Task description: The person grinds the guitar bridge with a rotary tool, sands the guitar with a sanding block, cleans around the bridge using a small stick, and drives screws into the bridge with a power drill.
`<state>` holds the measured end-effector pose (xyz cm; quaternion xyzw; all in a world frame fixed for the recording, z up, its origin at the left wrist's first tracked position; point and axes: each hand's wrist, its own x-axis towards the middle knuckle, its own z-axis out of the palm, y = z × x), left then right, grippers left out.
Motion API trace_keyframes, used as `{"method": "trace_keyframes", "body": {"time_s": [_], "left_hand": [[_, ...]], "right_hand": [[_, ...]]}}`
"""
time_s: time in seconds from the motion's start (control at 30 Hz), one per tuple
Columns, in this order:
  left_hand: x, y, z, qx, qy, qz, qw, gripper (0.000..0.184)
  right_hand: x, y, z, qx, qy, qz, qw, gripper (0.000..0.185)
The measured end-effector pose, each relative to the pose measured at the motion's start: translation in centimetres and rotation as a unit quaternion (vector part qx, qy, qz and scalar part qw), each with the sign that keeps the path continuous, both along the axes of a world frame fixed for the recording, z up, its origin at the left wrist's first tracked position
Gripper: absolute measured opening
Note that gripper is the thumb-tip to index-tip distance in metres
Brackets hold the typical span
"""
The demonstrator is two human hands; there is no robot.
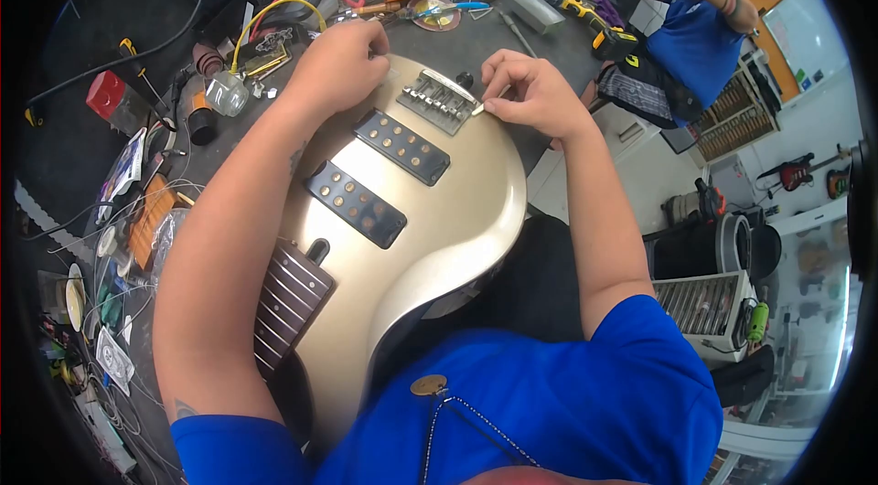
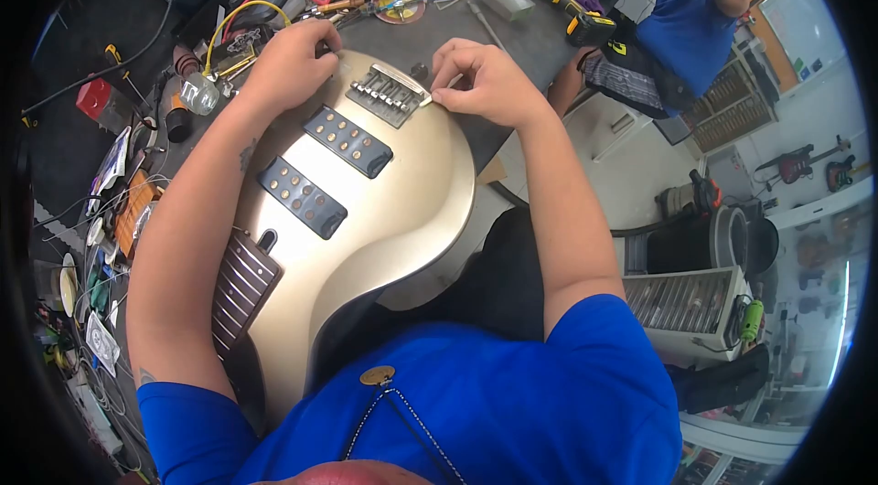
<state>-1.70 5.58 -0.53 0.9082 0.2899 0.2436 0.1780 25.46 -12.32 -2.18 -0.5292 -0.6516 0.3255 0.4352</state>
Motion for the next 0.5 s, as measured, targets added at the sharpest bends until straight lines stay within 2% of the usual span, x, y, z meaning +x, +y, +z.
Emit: {"method": "trace_keyframes", "body": {"time_s": [0.13,0.23,0.5], "left_hand": [[0.0,0.1,-0.2,0.01,0.0,0.0,1.0,0.022],[0.0,0.0,0.0,-0.002,0.004,0.001,1.0,0.022],[0.0,0.1,-0.2,-0.009,-0.001,0.0,1.0,0.021]], "right_hand": [[-1.5,-0.6,0.1,0.018,-0.03,0.027,0.999,0.007],[-2.6,-1.2,1.0,0.035,-0.086,0.006,0.996,0.007],[-2.3,-1.3,0.7,0.031,-0.096,-0.02,0.995,0.009]]}}
